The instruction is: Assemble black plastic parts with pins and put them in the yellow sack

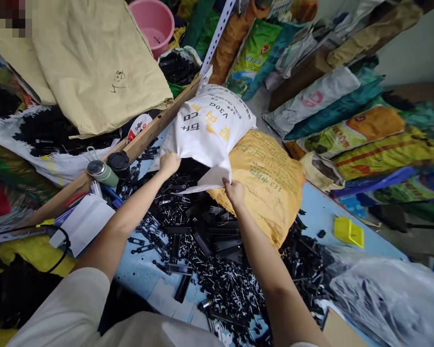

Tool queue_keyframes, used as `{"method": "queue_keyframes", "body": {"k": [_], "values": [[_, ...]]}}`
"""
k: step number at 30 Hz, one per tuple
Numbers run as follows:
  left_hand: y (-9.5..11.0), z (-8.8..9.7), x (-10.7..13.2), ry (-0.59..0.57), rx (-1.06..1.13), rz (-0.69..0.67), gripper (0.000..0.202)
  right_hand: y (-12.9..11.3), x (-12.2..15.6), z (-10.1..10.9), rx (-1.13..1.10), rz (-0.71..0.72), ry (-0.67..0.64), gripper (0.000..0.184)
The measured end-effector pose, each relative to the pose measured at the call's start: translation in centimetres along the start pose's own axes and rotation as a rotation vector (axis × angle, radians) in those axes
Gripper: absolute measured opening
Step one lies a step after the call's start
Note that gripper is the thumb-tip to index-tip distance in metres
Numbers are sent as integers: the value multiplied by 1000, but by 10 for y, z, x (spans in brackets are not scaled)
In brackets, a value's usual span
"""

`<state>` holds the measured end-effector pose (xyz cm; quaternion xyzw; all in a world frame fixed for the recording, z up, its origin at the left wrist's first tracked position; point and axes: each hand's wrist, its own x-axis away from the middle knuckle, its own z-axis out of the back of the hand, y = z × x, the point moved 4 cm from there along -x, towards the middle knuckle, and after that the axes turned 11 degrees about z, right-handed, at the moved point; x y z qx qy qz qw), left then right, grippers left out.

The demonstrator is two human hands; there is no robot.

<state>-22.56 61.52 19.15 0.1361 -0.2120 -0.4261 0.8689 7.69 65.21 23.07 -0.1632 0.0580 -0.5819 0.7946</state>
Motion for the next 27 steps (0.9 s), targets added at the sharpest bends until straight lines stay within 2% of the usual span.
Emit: {"method": "queue_keyframes", "body": {"k": [2, 4, 6, 9, 12, 15, 20, 24, 27], "values": [[4, -15, 19, -14, 51, -17, 51, -1, 17, -2, -14, 16, 65, 58], [-15, -29, 41, 4, 36, 9, 52, -13, 45, -11, -41, 114, 34, 57], [-46, -44, 66, 11, -30, 52, 56, -26, 84, -28, -58, 217, -74, 53], [-89, -68, 104, -31, -133, 70, 59, -34, 156, -61, -32, 281, -272, 45], [-109, -86, 137, 15, -200, 9, 49, -29, 220, -101, -44, 298, -445, 38], [-118, -100, 161, 70, -209, -58, 41, -25, 263, -135, -64, 348, -522, 35], [-138, -115, 193, 184, -186, -152, 29, -23, 295, -166, -101, 464, -466, 36], [-157, -124, 216, 316, -78, -102, 24, -10, 308, -174, -74, 521, -341, 35], [-164, -132, 237, 374, 8, -122, 25, 4, 333, -180, -16, 494, -266, 33]]}}
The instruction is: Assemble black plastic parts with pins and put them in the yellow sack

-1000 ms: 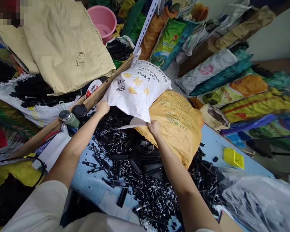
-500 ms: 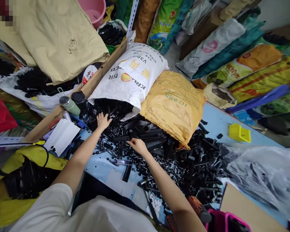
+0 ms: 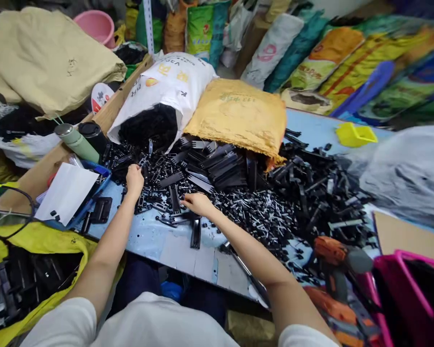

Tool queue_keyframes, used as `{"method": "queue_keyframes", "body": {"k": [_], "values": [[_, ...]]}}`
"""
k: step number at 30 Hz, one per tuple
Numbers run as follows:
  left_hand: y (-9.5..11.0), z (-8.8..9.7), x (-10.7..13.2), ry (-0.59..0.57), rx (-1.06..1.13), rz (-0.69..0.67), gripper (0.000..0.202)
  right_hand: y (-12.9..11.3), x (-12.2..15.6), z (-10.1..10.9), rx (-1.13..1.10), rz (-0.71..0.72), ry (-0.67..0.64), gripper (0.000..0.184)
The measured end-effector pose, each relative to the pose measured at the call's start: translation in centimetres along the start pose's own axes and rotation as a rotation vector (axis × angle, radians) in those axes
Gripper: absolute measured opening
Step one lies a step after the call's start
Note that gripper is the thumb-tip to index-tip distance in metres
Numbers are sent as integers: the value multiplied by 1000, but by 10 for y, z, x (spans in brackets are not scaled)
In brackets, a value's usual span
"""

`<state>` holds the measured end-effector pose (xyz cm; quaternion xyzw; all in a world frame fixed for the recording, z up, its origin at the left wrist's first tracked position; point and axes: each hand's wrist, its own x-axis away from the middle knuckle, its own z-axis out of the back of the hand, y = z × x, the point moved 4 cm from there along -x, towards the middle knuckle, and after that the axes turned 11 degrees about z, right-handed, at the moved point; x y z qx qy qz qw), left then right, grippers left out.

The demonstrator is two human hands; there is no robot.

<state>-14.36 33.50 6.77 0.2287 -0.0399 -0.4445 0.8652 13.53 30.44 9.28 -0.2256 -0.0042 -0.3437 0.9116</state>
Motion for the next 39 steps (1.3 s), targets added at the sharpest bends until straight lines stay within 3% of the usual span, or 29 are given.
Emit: {"method": "queue_keyframes", "body": {"k": [4, 8, 10, 12, 15, 18, 22, 27, 30, 34, 36, 39], "values": [[2, 2, 62, 28, 69, -137, 46, -19, 61, -37, 46, -112, 52, 32], [-1, 3, 161, -126, 169, -399, 43, -46, 116, -86, 98, -380, 192, 38], [-9, 6, 211, -219, 185, -516, 41, -56, 129, -106, 93, -524, 270, 48], [-23, 12, 251, -281, 175, -596, 40, -64, 131, -121, 25, -580, 310, 54], [-50, 25, 287, -342, 125, -673, 39, -73, 128, -132, -115, -596, 386, 46], [-82, 38, 301, -371, 84, -683, 40, -77, 135, -133, -190, -598, 475, 43], [-121, 52, 302, -362, 117, -614, 41, -74, 162, -136, -274, -555, 551, 49], [-142, 56, 302, -374, 174, -577, 42, -69, 196, -147, -501, -484, 593, 47], [-137, 54, 305, -380, 169, -568, 41, -68, 210, -151, -610, -446, 630, 50], [-112, 49, 310, -351, 145, -628, 41, -71, 223, -156, -669, -351, 673, 58], [-96, 45, 308, -295, 97, -667, 44, -74, 225, -159, -510, -285, 613, 54], [-65, 31, 295, -202, -9, -757, 53, -76, 222, -165, -82, -233, 476, 46]]}}
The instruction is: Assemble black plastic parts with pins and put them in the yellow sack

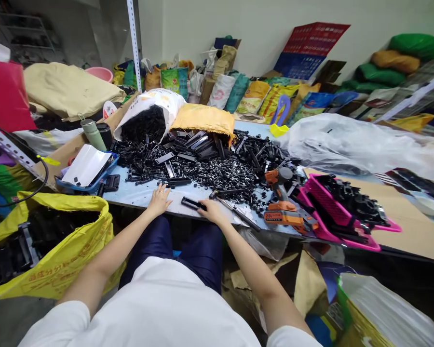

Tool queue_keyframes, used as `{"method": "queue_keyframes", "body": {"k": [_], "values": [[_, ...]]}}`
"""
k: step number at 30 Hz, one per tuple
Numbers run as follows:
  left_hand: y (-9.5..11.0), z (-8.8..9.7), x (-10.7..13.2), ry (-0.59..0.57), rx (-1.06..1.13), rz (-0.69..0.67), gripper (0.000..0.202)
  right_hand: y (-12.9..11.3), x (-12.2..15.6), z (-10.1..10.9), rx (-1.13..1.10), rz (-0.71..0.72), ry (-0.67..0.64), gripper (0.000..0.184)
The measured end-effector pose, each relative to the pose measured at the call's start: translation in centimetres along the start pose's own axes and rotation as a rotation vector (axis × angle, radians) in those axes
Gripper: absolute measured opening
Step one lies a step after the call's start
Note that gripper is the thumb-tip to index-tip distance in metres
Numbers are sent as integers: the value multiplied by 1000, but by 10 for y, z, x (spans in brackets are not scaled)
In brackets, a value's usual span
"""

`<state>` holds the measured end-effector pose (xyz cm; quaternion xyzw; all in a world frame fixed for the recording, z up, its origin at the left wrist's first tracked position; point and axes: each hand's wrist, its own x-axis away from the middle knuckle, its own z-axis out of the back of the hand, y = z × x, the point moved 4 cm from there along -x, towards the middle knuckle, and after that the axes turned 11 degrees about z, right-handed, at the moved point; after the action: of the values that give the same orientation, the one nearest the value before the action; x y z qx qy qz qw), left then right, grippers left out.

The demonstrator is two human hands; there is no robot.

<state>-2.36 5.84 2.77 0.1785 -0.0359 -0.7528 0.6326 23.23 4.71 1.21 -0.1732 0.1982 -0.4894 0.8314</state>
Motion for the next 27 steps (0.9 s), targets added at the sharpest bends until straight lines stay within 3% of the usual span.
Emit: {"method": "queue_keyframes", "body": {"k": [3, 8, 10, 13, 16, 19, 22, 24, 27], "values": [[10, -18, -43, -16, -116, -157, 55, 6, -18, -8, 257, 85, -35, 48], [13, -58, -128, -96, -213, -387, 51, 42, -85, -7, 378, 134, -2, 49], [8, -68, -169, -68, -222, -374, 52, 62, -114, 0, 420, 136, 23, 50], [0, -71, -230, -4, -234, -285, 54, 84, -153, 9, 426, 247, -11, 53], [0, -70, -269, -3, -239, -243, 53, 93, -180, 13, 392, 306, -69, 53], [2, -65, -276, -45, -217, -196, 54, 94, -192, 16, 327, 205, -72, 49], [-2, -50, -261, -14, -149, -109, 55, 88, -182, 20, 166, 59, -52, 45], [-20, -32, -250, 105, -81, 136, 56, 81, -165, 21, -37, -31, -53, 44], [-69, -5, -236, 273, 19, 639, 50, 66, -135, 18, -394, -137, -57, 45]]}}
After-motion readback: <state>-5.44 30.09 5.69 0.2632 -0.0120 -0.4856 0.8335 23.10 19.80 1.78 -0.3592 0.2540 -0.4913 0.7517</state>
